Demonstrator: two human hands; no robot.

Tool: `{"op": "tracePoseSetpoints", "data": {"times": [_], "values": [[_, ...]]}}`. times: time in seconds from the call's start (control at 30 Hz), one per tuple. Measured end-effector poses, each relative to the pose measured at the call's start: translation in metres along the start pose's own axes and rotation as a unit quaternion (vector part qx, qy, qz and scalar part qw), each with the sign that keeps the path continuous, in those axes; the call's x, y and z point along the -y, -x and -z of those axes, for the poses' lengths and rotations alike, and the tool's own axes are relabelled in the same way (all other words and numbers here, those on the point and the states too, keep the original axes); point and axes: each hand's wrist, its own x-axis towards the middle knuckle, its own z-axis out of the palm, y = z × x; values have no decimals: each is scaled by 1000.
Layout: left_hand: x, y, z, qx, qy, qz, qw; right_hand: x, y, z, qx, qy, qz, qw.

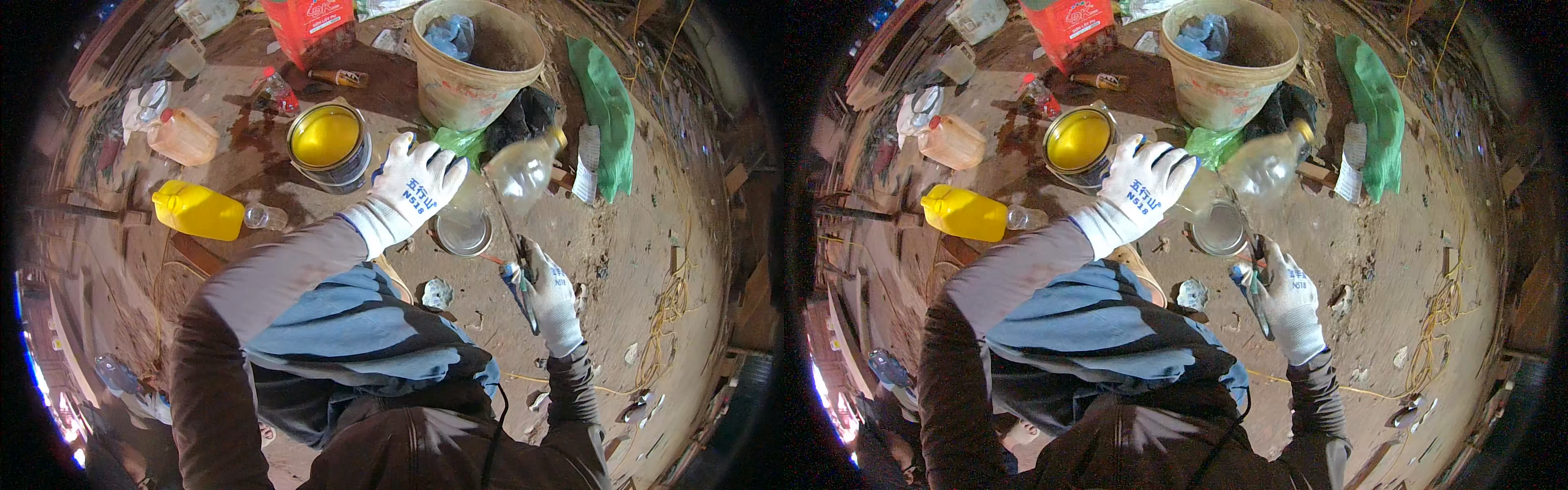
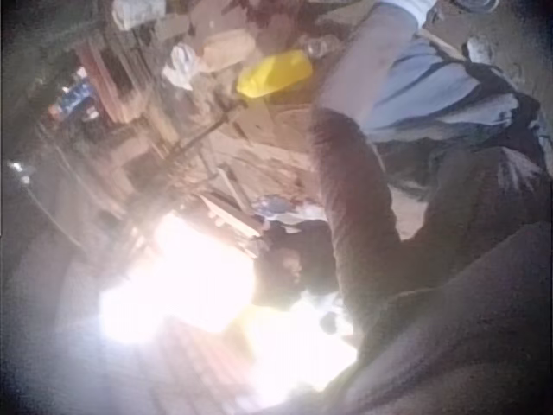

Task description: The person sits on the floor in a workshop and uses scissors to cut the top off a large plastic bottle. They also open a paint can and handle a yellow jerrycan and a wooden stick during the process.

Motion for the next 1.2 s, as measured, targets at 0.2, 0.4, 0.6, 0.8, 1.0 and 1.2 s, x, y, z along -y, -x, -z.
{"op": "tracePoseSetpoints", "data": {"times": [0.2,0.4,0.6,0.8,1.0,1.2], "values": [[18,-1,4,153,260,64,951,7,-26,18,45,63,-5,997],[61,17,13,269,683,73,675,-67,-37,-4,172,-328,38,928],[79,35,21,307,773,111,543,-48,-17,-14,282,-474,75,831],[76,36,31,296,830,175,438,-30,15,-3,243,-437,50,865],[86,19,63,322,802,213,456,-43,30,-6,191,-396,46,897],[89,33,48,364,788,185,461,9,21,11,175,-447,79,874]]}}
